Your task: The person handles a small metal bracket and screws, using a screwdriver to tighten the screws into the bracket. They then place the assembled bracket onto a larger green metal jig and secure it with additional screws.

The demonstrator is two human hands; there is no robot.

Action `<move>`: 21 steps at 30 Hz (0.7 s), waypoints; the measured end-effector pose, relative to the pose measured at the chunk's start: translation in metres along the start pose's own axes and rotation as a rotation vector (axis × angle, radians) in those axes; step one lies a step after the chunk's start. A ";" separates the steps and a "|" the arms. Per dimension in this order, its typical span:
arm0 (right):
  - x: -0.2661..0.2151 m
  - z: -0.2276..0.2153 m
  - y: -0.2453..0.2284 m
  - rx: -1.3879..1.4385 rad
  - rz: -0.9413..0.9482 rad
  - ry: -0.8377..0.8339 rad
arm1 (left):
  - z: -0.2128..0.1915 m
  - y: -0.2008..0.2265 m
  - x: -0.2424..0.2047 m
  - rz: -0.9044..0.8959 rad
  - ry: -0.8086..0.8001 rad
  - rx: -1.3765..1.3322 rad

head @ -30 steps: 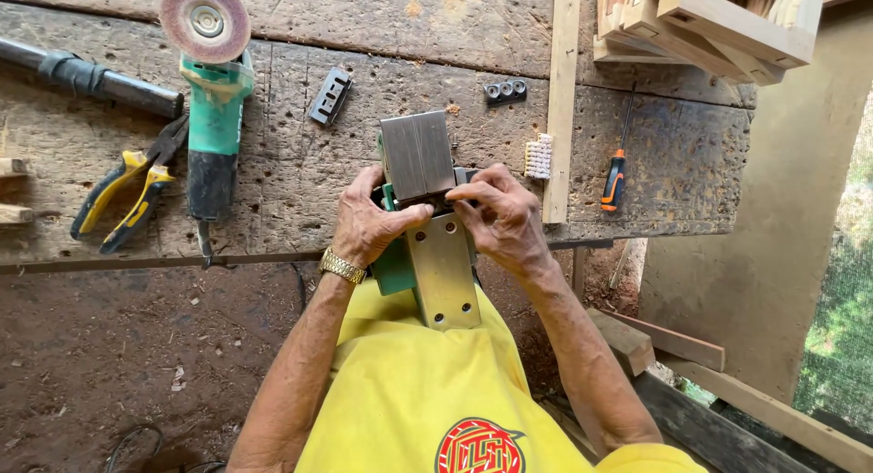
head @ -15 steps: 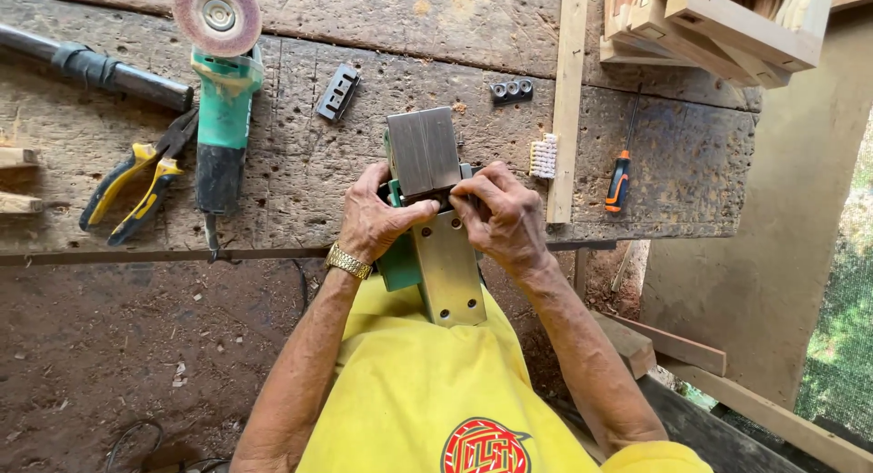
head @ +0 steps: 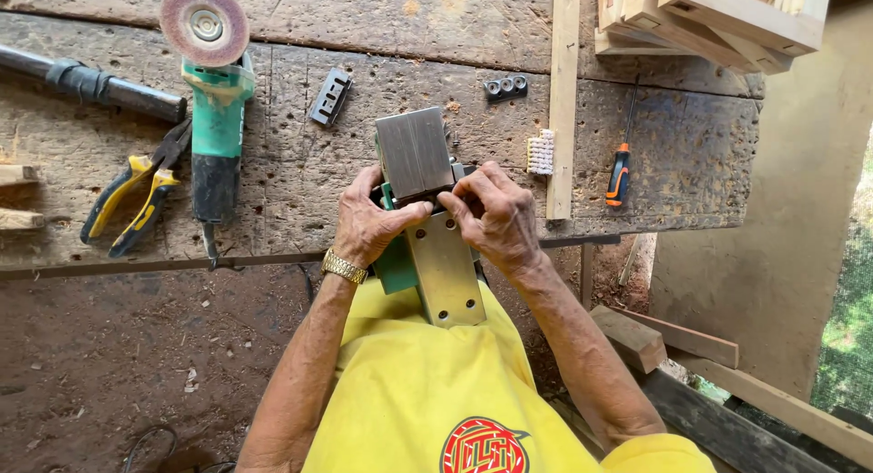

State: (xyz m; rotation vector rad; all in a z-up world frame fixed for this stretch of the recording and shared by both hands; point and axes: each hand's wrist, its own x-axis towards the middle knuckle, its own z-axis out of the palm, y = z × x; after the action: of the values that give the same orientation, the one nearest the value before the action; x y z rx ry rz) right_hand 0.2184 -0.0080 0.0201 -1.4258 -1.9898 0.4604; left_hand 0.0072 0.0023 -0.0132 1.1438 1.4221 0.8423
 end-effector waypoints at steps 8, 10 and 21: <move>-0.002 0.001 0.004 0.066 0.048 -0.039 | 0.000 -0.002 -0.001 0.032 -0.006 -0.001; -0.003 0.002 0.006 0.055 0.064 0.003 | 0.000 -0.002 -0.001 0.027 -0.008 0.004; -0.005 0.009 -0.009 -0.079 0.061 0.025 | -0.001 -0.006 -0.005 0.062 0.000 -0.049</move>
State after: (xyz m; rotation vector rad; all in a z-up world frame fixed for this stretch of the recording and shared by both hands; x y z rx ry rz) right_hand 0.2069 -0.0151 0.0183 -1.5371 -1.9679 0.3923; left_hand 0.0048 -0.0041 -0.0169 1.1553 1.3645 0.9163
